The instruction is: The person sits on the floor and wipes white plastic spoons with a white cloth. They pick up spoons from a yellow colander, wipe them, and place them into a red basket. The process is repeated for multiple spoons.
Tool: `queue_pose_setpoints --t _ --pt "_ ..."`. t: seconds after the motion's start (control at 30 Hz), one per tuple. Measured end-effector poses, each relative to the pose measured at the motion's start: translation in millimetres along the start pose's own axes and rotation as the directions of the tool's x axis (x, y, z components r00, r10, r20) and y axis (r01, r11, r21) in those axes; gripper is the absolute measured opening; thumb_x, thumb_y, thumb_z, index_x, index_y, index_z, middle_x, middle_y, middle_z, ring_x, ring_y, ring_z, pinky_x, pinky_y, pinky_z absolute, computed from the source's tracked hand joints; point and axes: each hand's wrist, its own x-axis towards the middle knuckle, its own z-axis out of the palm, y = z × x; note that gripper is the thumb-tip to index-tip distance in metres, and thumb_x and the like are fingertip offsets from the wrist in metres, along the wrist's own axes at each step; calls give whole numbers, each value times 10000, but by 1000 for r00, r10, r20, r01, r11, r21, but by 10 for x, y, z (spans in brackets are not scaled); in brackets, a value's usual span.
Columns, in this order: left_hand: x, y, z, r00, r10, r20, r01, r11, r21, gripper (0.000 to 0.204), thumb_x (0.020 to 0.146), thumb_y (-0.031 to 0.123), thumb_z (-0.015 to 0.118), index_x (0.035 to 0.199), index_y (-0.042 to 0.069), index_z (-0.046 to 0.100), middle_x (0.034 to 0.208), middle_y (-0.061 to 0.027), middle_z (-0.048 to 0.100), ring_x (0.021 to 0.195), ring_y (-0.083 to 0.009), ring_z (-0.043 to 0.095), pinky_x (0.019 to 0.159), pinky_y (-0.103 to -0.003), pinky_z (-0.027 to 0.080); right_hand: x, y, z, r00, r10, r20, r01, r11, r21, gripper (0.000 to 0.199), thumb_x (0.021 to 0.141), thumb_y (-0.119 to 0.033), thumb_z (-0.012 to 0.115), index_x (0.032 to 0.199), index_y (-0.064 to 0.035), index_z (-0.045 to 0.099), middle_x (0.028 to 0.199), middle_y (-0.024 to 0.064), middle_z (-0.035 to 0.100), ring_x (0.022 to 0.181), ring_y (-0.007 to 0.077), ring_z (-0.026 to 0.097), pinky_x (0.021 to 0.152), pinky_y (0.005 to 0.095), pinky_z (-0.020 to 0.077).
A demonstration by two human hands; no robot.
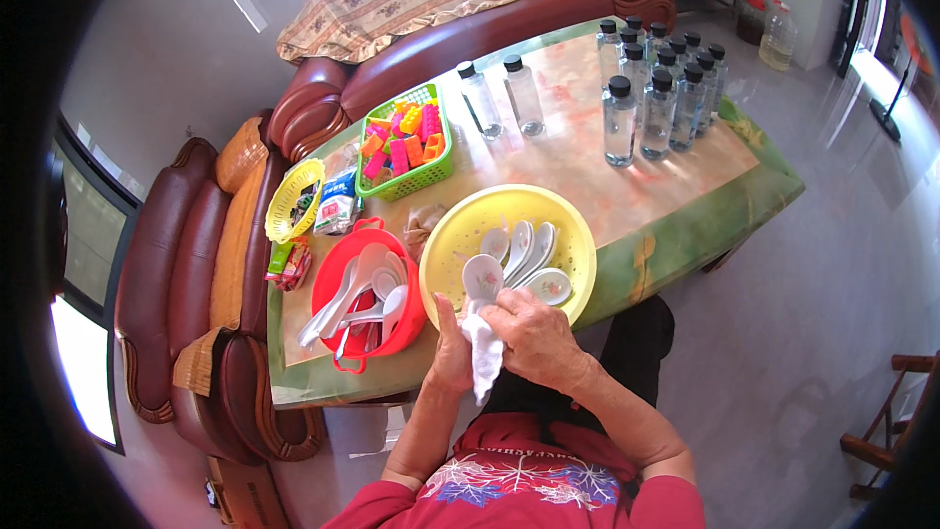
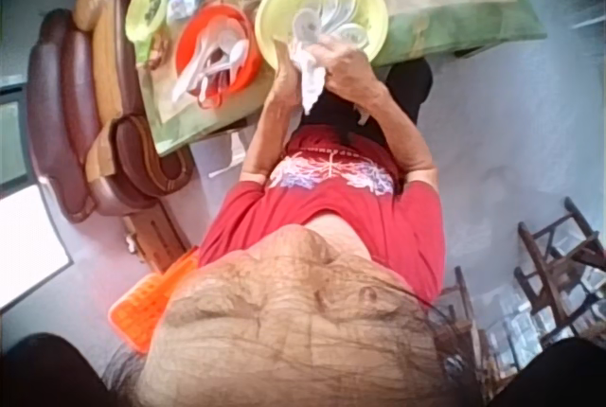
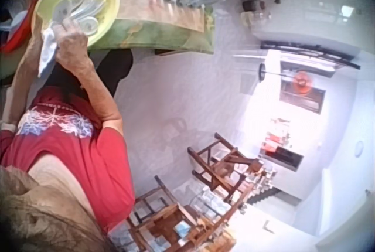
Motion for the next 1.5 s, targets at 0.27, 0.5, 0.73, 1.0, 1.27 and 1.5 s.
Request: queue_pose_setpoints --t 0.27,0.5,0.73,1.0,1.27,1.5 --pt "28 -162 -269 985 -83 148 114 970 -215 835 816 765 169 1264 112 434 928 -48 603 770 -178 602 599 -304 507 195 -44 170 954 -46 -298 -33 967 -252 394 590 -124 675 973 -46 628 899 88 570 795 264 542 656 378 470" --pt "76 -18 -48 999 41 -29 -42 998 -52 752 893 665 224 1336 73 361 1184 -94 526 1079 -198 530 890 -348 463 78 -197 48 995 85 -51 -94 978 -188 336 605 -118 686 925 -42 614 844 96 558 795 279 559 666 380 482" --pt "122 21 -39 991 16 -135 -46 973 -225 392 972 349 412 1253 75 407 1006 -52 519 854 -155 507 768 -298 449 -105 -282 -59 996 80 40 -76 993 -90 303 642 -130 679 922 -52 596 848 96 553 819 269 572 668 375 492" --pt "123 62 -127 997 48 -64 -62 967 -248 387 893 46 417 1279 36 389 907 -46 468 743 -121 470 623 -256 430 -229 68 -166 971 201 -131 -129 897 423 382 673 -132 704 1033 -43 613 843 134 562 778 308 569 671 372 473" --pt "47 -48 -95 995 62 72 -48 982 -181 327 900 63 413 1217 2 466 1039 -73 590 888 -142 601 745 -270 509 219 49 -7 985 34 -171 -92 936 -340 385 638 -130 669 1016 -72 627 941 78 554 869 255 553 673 370 495" --pt "44 -87 -2 984 52 -168 -71 991 -110 329 983 223 388 1220 12 474 1077 -101 594 940 -170 608 786 -313 517 0 38 -67 994 106 25 -102 987 -122 339 654 -106 653 987 -56 613 927 96 553 889 288 563 696 397 495"
